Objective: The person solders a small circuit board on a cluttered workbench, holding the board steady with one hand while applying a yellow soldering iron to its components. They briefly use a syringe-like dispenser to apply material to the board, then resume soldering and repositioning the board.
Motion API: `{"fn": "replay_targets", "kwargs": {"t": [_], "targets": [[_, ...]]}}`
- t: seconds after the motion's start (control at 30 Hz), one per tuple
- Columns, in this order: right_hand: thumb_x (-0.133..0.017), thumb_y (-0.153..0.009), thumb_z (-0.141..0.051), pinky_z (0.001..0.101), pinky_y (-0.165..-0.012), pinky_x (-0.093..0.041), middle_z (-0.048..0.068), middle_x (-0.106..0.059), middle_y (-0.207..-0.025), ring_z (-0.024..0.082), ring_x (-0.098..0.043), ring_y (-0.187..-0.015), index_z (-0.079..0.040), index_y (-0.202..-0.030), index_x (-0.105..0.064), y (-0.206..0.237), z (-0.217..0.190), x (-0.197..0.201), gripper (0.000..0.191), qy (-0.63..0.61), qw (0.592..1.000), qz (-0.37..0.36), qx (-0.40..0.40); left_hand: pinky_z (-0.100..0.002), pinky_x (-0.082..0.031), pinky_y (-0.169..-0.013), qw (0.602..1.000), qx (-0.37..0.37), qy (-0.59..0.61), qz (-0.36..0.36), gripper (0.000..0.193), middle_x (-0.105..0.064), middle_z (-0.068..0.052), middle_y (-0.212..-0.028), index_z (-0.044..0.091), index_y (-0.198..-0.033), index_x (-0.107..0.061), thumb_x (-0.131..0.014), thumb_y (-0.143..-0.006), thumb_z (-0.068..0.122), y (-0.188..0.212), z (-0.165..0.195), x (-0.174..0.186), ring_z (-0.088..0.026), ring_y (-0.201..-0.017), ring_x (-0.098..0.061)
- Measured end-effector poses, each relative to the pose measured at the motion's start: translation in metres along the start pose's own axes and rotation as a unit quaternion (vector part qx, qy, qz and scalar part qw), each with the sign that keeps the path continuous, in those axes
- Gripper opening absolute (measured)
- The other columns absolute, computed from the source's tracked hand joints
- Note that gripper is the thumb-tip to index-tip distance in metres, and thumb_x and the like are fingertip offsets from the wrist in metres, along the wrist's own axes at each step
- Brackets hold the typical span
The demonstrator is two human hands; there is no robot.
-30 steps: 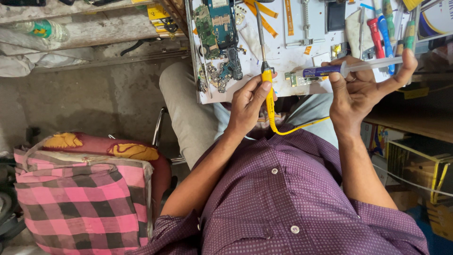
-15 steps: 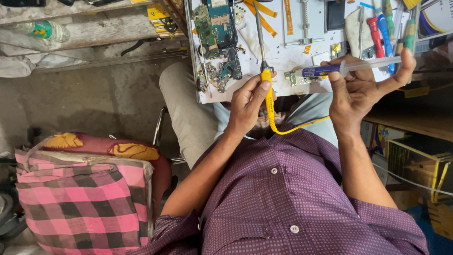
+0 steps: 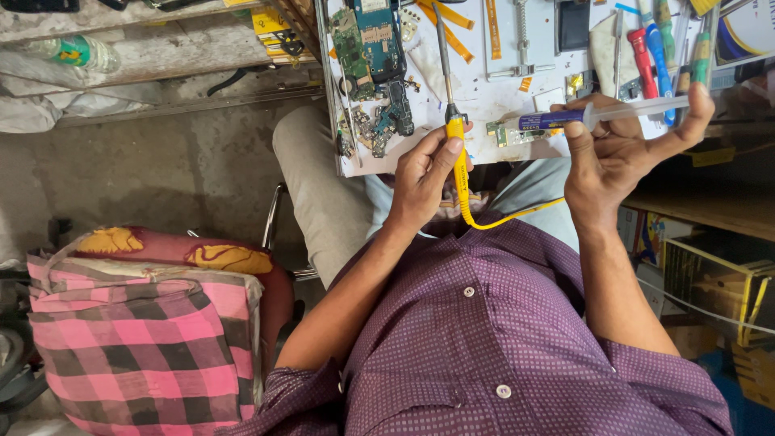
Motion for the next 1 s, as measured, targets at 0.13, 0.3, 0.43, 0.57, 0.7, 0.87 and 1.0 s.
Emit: {"fn": "replay_targets", "kwargs": {"t": [0.13, 0.3, 0.43, 0.57, 0.7, 0.87, 1.0], "targets": [[-0.063, -0.121, 0.011, 0.0264, -0.098, -0.051, 0.022, -0.06, -0.134, 0.02, -0.063, -0.108, -0.039, -0.161, 0.006, -0.001, -0.002, 0.001, 0.094, -0.006, 1.0, 0.004, 0.002, -0.02, -0.048, -0.067, 1.0, 0.001, -0.002, 0.002, 0.041, -0.065, 0.0, -0.088, 0.001, -0.137, -0.063, -0.054, -0.111, 0.031, 0.0, -0.001, 0.0, -0.003, -0.079, -0.055], [-0.066, -0.121, 0.009, 0.0244, -0.092, -0.048, 0.021, -0.065, -0.121, 0.022, -0.065, -0.102, -0.039, -0.163, 0.008, -0.005, -0.006, 0.0, 0.098, 0.041, 0.999, -0.003, 0.023, -0.021, -0.048, -0.07, 1.0, -0.003, -0.006, 0.004, 0.041, -0.066, -0.001, -0.088, 0.0, -0.137, -0.063, -0.054, -0.111, 0.031, 0.0, -0.001, 0.001, -0.004, -0.08, -0.056], [-0.066, -0.121, 0.008, 0.0241, -0.09, -0.048, 0.022, -0.066, -0.121, 0.022, -0.066, -0.102, -0.04, -0.162, 0.01, -0.007, -0.006, 0.001, 0.099, 0.047, 0.998, -0.008, 0.031, -0.021, -0.048, -0.07, 1.0, -0.002, -0.002, 0.003, 0.041, -0.066, -0.001, -0.088, 0.0, -0.137, -0.063, -0.054, -0.111, 0.031, -0.001, -0.001, 0.001, -0.004, -0.08, -0.057], [-0.068, -0.121, 0.007, 0.0234, -0.088, -0.048, 0.02, -0.067, -0.12, 0.021, -0.065, -0.101, -0.04, -0.162, 0.011, -0.006, -0.001, 0.005, 0.1, 0.031, 0.999, -0.004, 0.019, -0.022, -0.049, -0.074, 1.0, -0.016, -0.025, 0.006, 0.041, -0.067, -0.001, -0.088, 0.0, -0.137, -0.063, -0.054, -0.112, 0.032, -0.001, 0.001, 0.002, -0.004, -0.082, -0.058], [-0.067, -0.122, 0.009, 0.0238, -0.094, -0.048, 0.021, -0.065, -0.123, 0.022, -0.064, -0.106, -0.041, -0.163, 0.01, -0.003, -0.002, 0.006, 0.101, 0.048, 0.998, -0.007, 0.028, -0.021, -0.049, -0.073, 1.0, -0.011, -0.018, 0.004, 0.041, -0.066, -0.001, -0.088, 0.0, -0.137, -0.063, -0.054, -0.112, 0.031, 0.0, -0.001, 0.001, -0.004, -0.081, -0.057], [-0.066, -0.122, 0.009, 0.0235, -0.096, -0.047, 0.019, -0.065, -0.123, 0.021, -0.064, -0.105, -0.04, -0.162, 0.009, -0.001, 0.001, 0.008, 0.098, 0.029, 0.999, -0.001, 0.019, -0.021, -0.048, -0.071, 1.0, -0.004, -0.011, 0.003, 0.041, -0.066, -0.001, -0.087, 0.0, -0.137, -0.063, -0.054, -0.111, 0.031, 0.0, -0.002, 0.0, -0.004, -0.08, -0.056], [-0.065, -0.119, 0.009, 0.0246, -0.099, -0.048, 0.018, -0.064, -0.129, 0.021, -0.064, -0.108, -0.038, -0.16, 0.005, 0.001, 0.003, 0.012, 0.094, 0.015, 1.0, 0.011, 0.012, -0.021, -0.047, -0.069, 1.0, 0.0, -0.009, 0.005, 0.042, -0.066, 0.0, -0.087, 0.0, -0.137, -0.063, -0.054, -0.111, 0.031, 0.0, -0.003, 0.001, -0.004, -0.078, -0.056]]}}
Point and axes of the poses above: each hand's wrist, its own y-axis away from the middle knuckle, its own x-axis out of the back of the hand, z = x × y, the point moved 9 cm from there along -y, towards the middle knuckle
